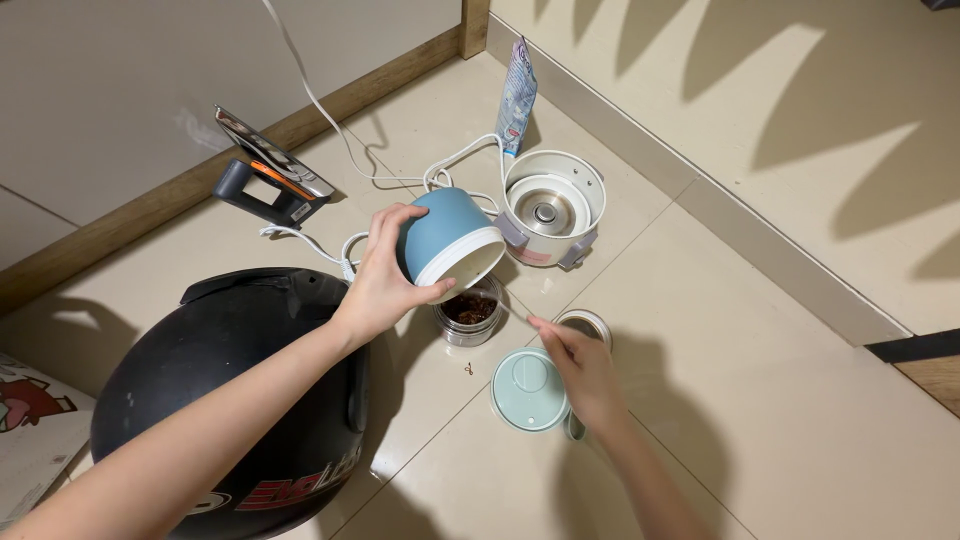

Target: The person opens a blue thermal container filled with a dark food mixture and transfers the contents into a small glass jar using a spoon. They then close the jar and place it on the table.

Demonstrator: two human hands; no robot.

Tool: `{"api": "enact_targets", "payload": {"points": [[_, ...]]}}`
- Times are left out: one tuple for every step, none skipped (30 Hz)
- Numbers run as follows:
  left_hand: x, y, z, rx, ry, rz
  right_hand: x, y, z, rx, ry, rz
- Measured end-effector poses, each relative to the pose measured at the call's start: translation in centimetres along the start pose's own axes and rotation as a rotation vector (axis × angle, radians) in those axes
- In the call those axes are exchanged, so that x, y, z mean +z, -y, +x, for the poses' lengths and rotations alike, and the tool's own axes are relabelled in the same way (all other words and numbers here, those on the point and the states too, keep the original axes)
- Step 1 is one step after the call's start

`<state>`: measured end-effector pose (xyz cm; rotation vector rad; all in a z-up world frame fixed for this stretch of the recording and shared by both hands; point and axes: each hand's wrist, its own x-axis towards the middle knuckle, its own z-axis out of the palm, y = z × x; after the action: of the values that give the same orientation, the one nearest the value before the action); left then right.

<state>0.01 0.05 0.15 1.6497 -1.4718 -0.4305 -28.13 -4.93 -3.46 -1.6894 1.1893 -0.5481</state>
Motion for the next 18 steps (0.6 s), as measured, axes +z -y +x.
{"api": "enact_targets", "payload": {"points": [[-0.1,0.0,0.0,-0.002,-0.005,-0.005,0.0,-0.2,-0.2,0.026,-0.009,-0.003],[-0.2,0.0,0.0,-0.005,-0.008,-0.011,-0.1,-0.4,-0.3,0.053,-0.017,-0.006],[-0.2,0.1,0.0,-0.008,-0.011,-0.017,-0.2,-0.5,-0.4,0.038,-0.024,-0.021],[-0.3,0.1,-0.1,-0.016,-0.018,-0.019,-0.2,-0.5,-0.5,0.025,-0.032,-0.034],[-0.3,0.1,-0.2,-0.025,-0.025,-0.02,-0.2,-0.4,-0.5,0.013,-0.039,-0.048],[-0.3,0.0,-0.1,-0.03,-0.031,-0.022,-0.3,-0.3,-0.4,-0.029,-0.072,-0.093],[-0.1,0.0,-0.1,-0.022,-0.03,-0.025,-0.2,0.0,-0.2,-0.071,-0.104,-0.138],[0.0,-0.1,-0.1,-0.014,-0.03,-0.027,0.1,0.3,-0.2,-0.112,-0.135,-0.182],[0.1,-0.1,-0.2,-0.007,-0.031,-0.03,0.4,0.6,-0.1,-0.134,-0.151,-0.207],[0.2,-0.2,-0.2,-0.008,-0.035,-0.035,0.7,1.0,-0.1,-0.159,-0.165,-0.23],[0.4,-0.2,-0.3,-0.009,-0.038,-0.04,1.0,1.3,-0.1,-0.184,-0.179,-0.253],[0.4,-0.2,-0.3,-0.01,-0.043,-0.045,1.4,1.5,-0.4,-0.19,-0.155,-0.221],[0.4,-0.1,-0.4,-0.029,-0.05,-0.049,1.8,1.6,-0.7,-0.197,-0.132,-0.188],[0.4,0.0,-0.3,-0.047,-0.057,-0.056,2.0,1.5,-0.9,-0.203,-0.109,-0.157],[0.5,0.1,-0.3,-0.065,-0.064,-0.062,2.2,1.3,-1.1,-0.231,-0.104,-0.178],[0.5,0.3,-0.3,-0.073,-0.084,-0.083,2.4,1.1,-1.2,-0.258,-0.099,-0.198],[0.5,0.5,-0.2,-0.082,-0.103,-0.103,2.5,0.7,-1.3,-0.286,-0.095,-0.218],[0.5,0.6,-0.2,-0.091,-0.123,-0.122,2.7,0.3,-1.2,-0.304,-0.11,-0.231]]}}
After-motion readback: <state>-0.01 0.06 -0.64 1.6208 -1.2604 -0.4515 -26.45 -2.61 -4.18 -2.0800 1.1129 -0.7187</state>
